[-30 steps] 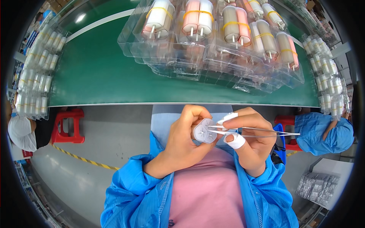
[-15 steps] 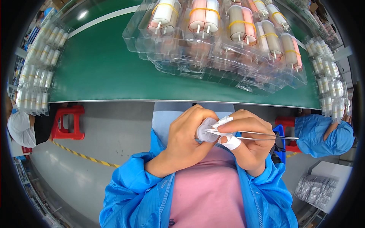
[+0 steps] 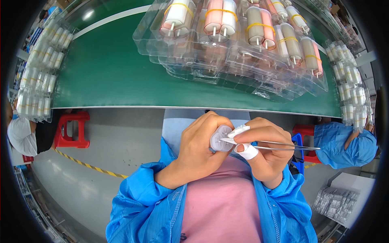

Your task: Use tweezers and a cotton swab to assemble small cylindrical components on a production line.

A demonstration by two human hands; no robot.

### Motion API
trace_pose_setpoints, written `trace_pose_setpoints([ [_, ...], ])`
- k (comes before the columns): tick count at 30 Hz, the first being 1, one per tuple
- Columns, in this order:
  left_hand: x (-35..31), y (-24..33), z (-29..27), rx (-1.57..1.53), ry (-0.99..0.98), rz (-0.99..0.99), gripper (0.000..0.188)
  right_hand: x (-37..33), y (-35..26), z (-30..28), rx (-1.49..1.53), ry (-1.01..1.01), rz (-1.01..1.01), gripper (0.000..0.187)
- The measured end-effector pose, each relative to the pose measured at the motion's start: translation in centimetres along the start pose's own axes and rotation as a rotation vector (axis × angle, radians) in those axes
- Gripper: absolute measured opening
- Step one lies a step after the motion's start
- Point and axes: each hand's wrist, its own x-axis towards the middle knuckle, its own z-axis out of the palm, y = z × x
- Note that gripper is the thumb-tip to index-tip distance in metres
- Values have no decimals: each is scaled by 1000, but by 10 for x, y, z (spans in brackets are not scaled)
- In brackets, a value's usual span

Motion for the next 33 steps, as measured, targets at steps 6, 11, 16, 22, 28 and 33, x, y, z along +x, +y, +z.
trace_pose_setpoints([
  [6,1,0,1,8,-1,11,34,1,-2,1,-13,8,-13,18],
  [11,1,1,0,22,-12,2,34,1,-1,-1,-2,0,-5,18],
  [16,1,1,1,26,-24,-7,33,0,0,-2,-19,-11,-21,17],
  [22,0,1,0,32,-41,-10,33,1,1,-3,-25,-29,-37,17],
  [28,0,0,1,28,-30,-23,33,1,1,-2,-32,-19,-39,16],
  [33,0,-1,1,35,-27,-25,34,1,1,-2,-40,-13,-34,18],
])
